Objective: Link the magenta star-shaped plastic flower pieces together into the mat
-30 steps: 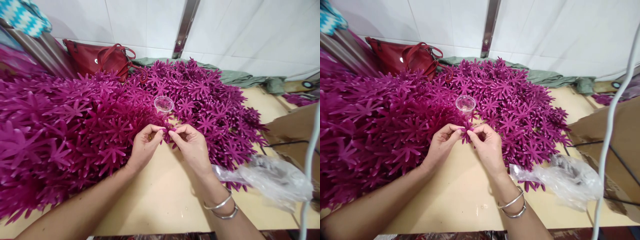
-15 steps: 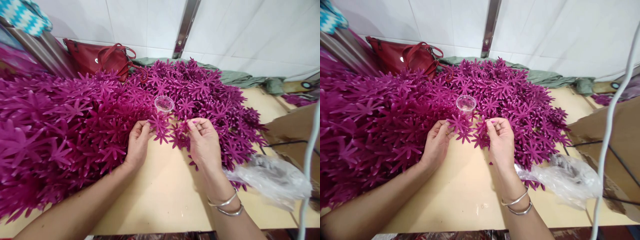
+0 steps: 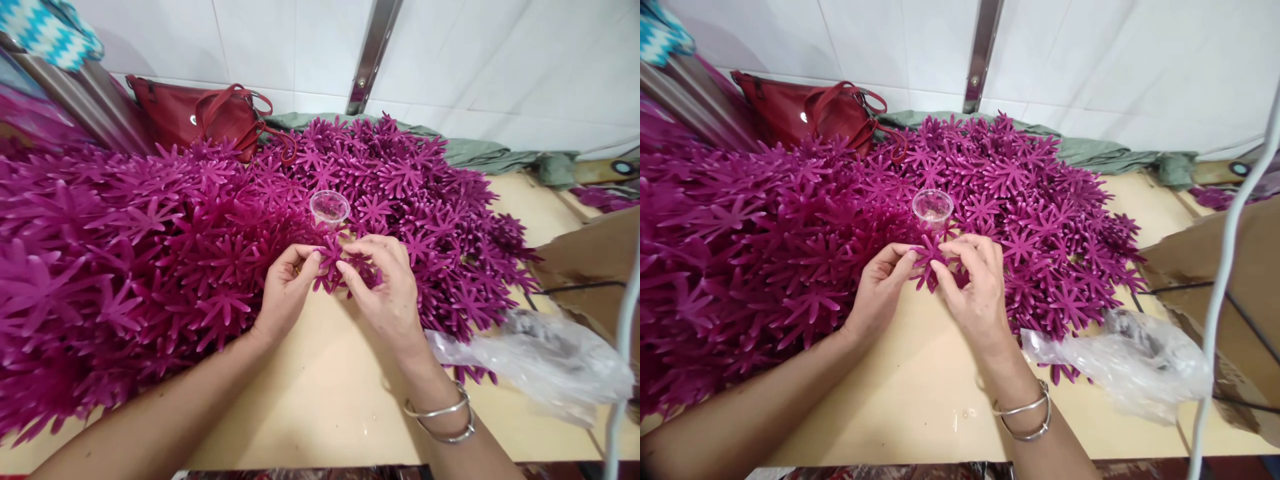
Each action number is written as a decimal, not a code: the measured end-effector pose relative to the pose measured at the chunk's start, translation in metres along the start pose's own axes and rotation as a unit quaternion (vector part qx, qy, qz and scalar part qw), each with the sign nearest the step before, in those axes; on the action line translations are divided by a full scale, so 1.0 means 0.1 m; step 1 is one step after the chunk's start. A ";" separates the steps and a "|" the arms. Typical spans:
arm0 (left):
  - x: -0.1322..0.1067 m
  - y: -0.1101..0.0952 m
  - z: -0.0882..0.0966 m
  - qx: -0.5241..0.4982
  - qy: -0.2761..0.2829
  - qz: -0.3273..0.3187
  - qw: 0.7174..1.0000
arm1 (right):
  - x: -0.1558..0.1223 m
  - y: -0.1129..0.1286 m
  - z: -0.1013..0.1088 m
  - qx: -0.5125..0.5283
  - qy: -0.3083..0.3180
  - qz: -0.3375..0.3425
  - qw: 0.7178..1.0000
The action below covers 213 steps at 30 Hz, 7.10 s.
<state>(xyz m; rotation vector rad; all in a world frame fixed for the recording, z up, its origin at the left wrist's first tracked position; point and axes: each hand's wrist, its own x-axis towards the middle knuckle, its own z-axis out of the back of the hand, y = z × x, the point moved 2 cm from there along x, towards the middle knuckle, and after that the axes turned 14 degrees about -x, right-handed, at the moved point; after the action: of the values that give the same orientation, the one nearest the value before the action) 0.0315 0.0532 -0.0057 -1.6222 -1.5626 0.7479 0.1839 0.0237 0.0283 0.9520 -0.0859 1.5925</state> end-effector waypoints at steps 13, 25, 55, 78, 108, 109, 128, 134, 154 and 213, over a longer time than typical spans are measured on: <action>-0.03 -0.01 -0.03 0.062 0.050 -0.023 0.997 | -0.03 0.03 -0.04 0.037 0.016 0.022 0.999; -0.03 -0.02 -0.03 0.068 0.027 -0.019 0.997 | -0.07 -0.03 -0.12 0.226 0.073 -0.215 0.947; 0.05 0.06 0.06 -0.098 -0.052 0.015 0.994 | 0.02 -0.23 -0.16 0.518 0.089 -0.373 0.764; 0.04 0.05 0.07 -0.091 -0.053 0.008 0.994 | -0.02 -0.13 -0.09 0.302 0.077 -0.285 0.906; 0.03 -0.01 -0.01 -0.010 0.028 0.006 1.000 | -0.02 -0.09 -0.14 0.343 0.082 -0.280 0.893; 0.03 0.00 -0.01 0.006 0.038 0.009 0.999 | -0.02 -0.07 -0.14 0.341 0.095 -0.272 0.895; 0.03 0.06 0.06 -0.028 -0.025 -0.004 0.999 | 0.03 -0.12 -0.05 0.119 0.038 -0.142 0.982; 0.01 0.06 0.06 0.051 -0.003 -0.015 0.999 | -0.01 -0.11 -0.12 0.177 0.047 -0.125 0.975; 0.01 0.04 0.05 0.093 0.014 -0.020 0.995 | -0.06 -0.10 -0.06 0.125 0.012 -0.181 0.975; 0.01 0.03 0.03 -0.057 -0.032 0.017 0.998 | 0.01 -0.27 -0.05 0.047 0.036 -0.140 0.988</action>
<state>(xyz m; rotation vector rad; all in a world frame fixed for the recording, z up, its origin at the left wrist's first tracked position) 0.0307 0.0547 -0.0093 -1.7277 -1.6535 0.7478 0.2040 0.0352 0.0139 0.9332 0.1677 1.3773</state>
